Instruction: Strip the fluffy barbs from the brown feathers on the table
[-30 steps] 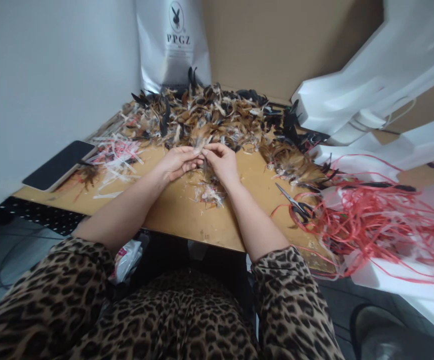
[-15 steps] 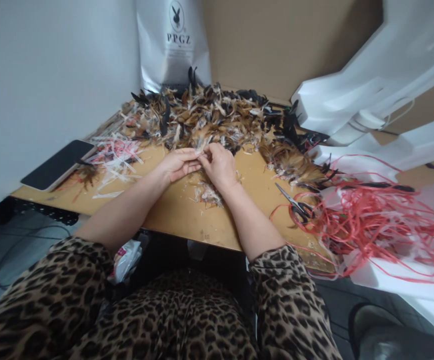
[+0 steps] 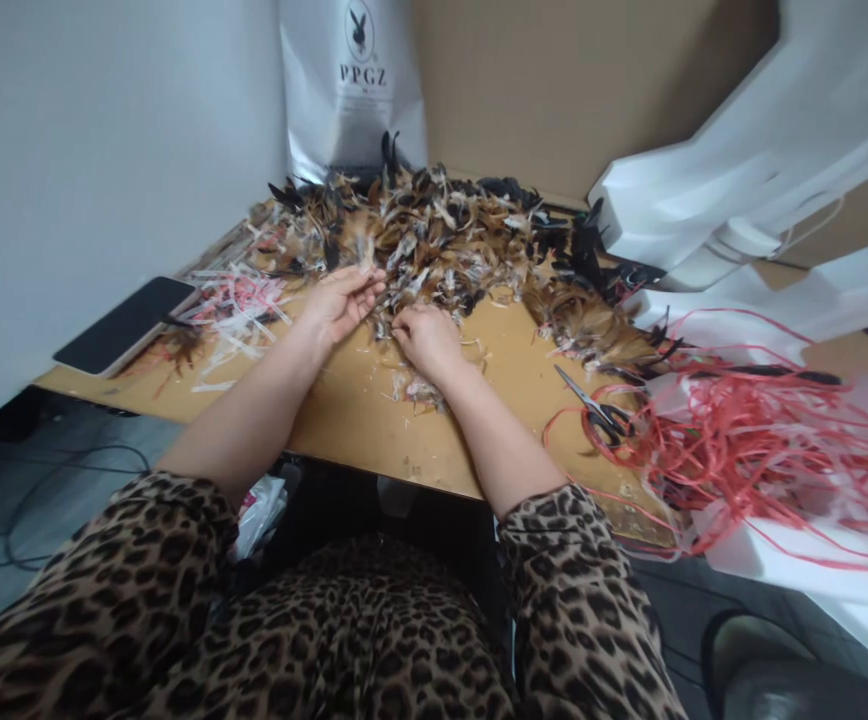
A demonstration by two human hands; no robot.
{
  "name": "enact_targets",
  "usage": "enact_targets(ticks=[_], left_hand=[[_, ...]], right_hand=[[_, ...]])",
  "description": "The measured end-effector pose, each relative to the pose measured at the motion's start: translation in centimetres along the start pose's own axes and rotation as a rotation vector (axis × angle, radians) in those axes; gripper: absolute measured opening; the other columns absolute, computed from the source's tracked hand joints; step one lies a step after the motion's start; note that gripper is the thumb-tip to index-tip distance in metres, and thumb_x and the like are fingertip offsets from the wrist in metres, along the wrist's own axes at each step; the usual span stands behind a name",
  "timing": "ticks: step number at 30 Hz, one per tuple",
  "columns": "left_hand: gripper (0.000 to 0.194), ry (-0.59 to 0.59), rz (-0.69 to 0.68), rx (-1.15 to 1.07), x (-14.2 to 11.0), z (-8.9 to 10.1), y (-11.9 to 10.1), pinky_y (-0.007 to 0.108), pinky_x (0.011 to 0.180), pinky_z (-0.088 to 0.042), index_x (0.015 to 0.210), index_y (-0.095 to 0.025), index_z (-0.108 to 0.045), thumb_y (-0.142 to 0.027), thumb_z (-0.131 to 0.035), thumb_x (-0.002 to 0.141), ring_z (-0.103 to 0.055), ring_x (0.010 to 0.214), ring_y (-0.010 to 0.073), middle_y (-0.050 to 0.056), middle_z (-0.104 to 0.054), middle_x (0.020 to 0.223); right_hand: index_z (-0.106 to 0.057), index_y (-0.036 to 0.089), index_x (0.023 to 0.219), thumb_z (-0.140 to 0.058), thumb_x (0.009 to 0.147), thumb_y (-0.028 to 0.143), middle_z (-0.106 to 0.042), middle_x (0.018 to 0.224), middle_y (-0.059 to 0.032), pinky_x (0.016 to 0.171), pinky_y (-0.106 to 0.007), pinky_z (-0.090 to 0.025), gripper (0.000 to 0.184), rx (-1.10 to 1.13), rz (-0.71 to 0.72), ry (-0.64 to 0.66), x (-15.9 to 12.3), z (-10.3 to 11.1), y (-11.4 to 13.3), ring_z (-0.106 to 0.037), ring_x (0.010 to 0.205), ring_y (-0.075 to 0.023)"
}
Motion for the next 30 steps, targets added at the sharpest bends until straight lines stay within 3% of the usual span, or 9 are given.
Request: enact_targets(ticks=[5, 9, 12, 15, 21, 25, 30], left_hand=[[0.004, 0.014, -0.002, 0.023, -0.3, -0.2, 0.3, 0.012, 0.056, -0.046, 0.084, -0.013, -0.065, -0.014, -0.065, 0.08, -0.064, 0.063, 0.0042, 0.004, -0.073, 0.082], [0.005, 0.039, 0.002, 0.002, -0.5, -0.4, 0.0, 0.013, 0.055, -0.046, 0.084, -0.012, -0.065, -0.014, -0.066, 0.079, -0.064, 0.061, 0.0043, 0.003, -0.072, 0.08], [0.01, 0.024, 0.008, 0.0, -0.5, -0.3, -0.2, 0.013, 0.056, -0.047, 0.088, -0.013, -0.065, -0.015, -0.068, 0.078, -0.064, 0.06, 0.004, 0.003, -0.072, 0.08], [0.01, 0.028, 0.001, -0.003, -0.4, -0.2, -0.3, 0.012, 0.055, -0.047, 0.087, -0.013, -0.065, -0.016, -0.068, 0.078, -0.063, 0.06, 0.0039, 0.003, -0.072, 0.081], [0.006, 0.126, 0.033, 0.105, -0.6, -0.5, 0.0, 0.012, 0.053, -0.046, 0.079, -0.011, -0.066, -0.016, -0.068, 0.078, -0.063, 0.06, 0.0046, 0.006, -0.073, 0.082], [0.014, 0.204, 0.059, 0.262, -1.2, -0.9, 0.3, 0.013, 0.054, -0.047, 0.078, -0.01, -0.068, -0.021, -0.074, 0.073, -0.065, 0.064, 0.0058, 0.008, -0.074, 0.089], [0.017, 0.271, 0.075, 0.376, -1.4, -1.0, 0.5, 0.015, 0.056, -0.049, 0.076, -0.009, -0.07, -0.023, -0.078, 0.069, -0.067, 0.064, 0.0084, 0.011, -0.074, 0.087]], right_hand=[[-0.073, 0.018, 0.092, -0.055, 0.085, 0.025, -0.068, 0.096, -0.0118, 0.082, -0.037, -0.039, 0.021, -0.183, 0.025, 0.12, 0.1, -1.1, 0.9, -0.057, 0.094, -0.0254], [-0.072, 0.015, 0.08, -0.05, 0.085, 0.021, -0.068, 0.091, -0.0134, 0.078, -0.036, -0.039, 0.023, -0.208, 0.035, 0.122, 0.3, -1.1, 1.1, -0.057, 0.089, -0.0238], [-0.069, 0.015, 0.072, -0.053, 0.079, 0.018, -0.068, 0.08, -0.009, 0.073, -0.032, -0.04, 0.018, 0.007, -0.008, 0.145, 0.3, -0.8, 0.4, -0.057, 0.077, -0.0182], [-0.068, 0.016, 0.07, -0.06, 0.074, 0.023, -0.066, 0.068, -0.0025, 0.064, -0.027, -0.042, 0.012, 0.422, -0.159, 0.207, -0.1, -0.2, -0.8, -0.054, 0.062, -0.0121], [-0.069, 0.015, 0.071, -0.076, 0.06, 0.034, -0.06, 0.056, 0.0021, 0.049, -0.022, -0.033, 0.023, 0.938, -0.406, 0.175, -0.9, 1.1, -1.9, -0.044, 0.048, -0.0063], [-0.068, 0.015, 0.069, -0.081, 0.054, 0.034, -0.057, 0.051, 0.0029, 0.045, -0.02, -0.027, 0.027, 1.108, -0.476, 0.189, -0.9, 0.9, -2.5, -0.041, 0.045, -0.0052], [-0.067, 0.014, 0.067, -0.079, 0.056, 0.032, -0.053, 0.048, 0.0036, 0.044, -0.02, -0.024, 0.024, 1.129, -0.479, 0.178, -0.9, 0.8, -3.2, -0.038, 0.043, -0.0048]])
Point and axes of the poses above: each hand's wrist, its own x-axis towards the middle knuckle, its own z-axis out of the back of the hand, y = z × x, the point moved 4 cm from there along x, towards the middle knuckle
